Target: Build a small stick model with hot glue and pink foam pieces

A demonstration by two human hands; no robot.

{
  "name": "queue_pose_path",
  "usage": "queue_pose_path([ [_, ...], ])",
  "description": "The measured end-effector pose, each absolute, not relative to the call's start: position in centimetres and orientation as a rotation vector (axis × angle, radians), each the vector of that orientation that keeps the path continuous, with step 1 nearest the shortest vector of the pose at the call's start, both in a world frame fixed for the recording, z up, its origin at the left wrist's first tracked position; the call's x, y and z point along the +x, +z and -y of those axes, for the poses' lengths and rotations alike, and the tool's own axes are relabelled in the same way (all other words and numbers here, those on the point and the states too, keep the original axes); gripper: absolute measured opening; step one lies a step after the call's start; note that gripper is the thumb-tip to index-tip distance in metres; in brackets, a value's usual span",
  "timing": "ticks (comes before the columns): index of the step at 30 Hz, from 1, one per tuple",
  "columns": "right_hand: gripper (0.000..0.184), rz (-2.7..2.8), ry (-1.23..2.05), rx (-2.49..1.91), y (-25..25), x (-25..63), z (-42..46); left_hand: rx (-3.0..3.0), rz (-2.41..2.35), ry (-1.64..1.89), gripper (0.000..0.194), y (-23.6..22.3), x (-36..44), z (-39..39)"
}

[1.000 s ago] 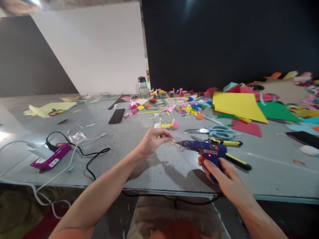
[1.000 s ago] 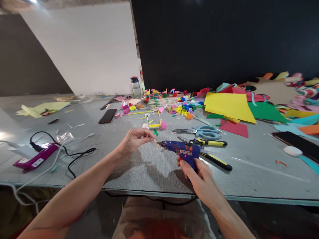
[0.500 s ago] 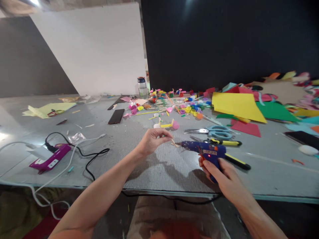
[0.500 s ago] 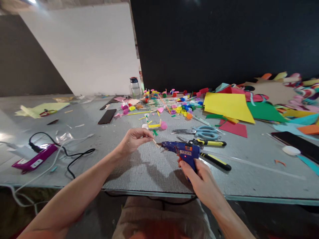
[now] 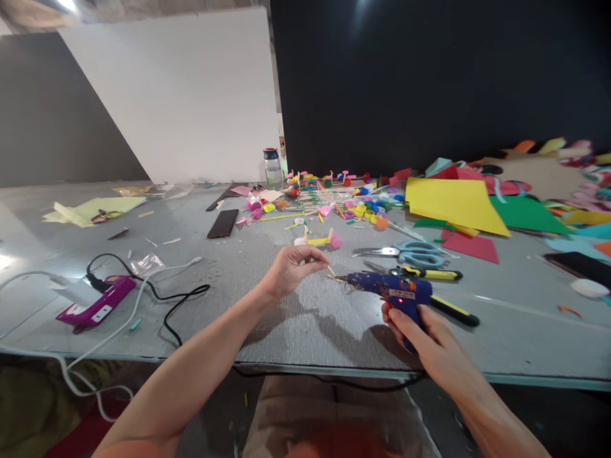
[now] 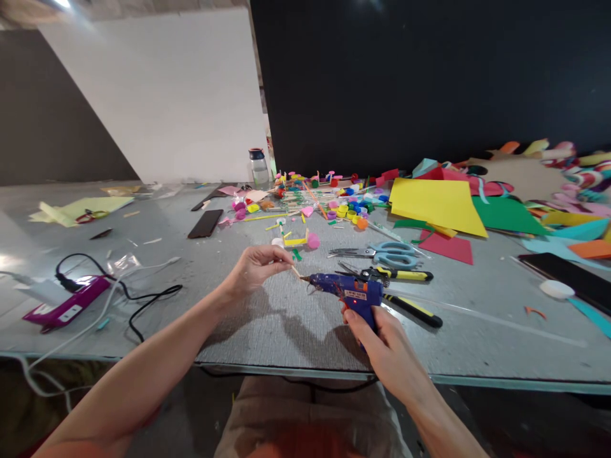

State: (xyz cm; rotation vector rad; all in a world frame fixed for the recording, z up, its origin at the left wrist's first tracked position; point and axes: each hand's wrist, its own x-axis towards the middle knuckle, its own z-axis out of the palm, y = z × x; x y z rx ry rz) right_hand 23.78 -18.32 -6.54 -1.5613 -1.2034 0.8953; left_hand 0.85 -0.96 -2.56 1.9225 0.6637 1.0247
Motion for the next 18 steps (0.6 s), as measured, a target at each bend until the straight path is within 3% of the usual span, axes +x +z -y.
queue_pose_path([
  [18, 0.047, 1.203, 0.877, -1.596, -6.61, 23.75, 18.71, 1.891, -0.679, 1.02, 0.007, -2.59, 0.79, 0.92],
])
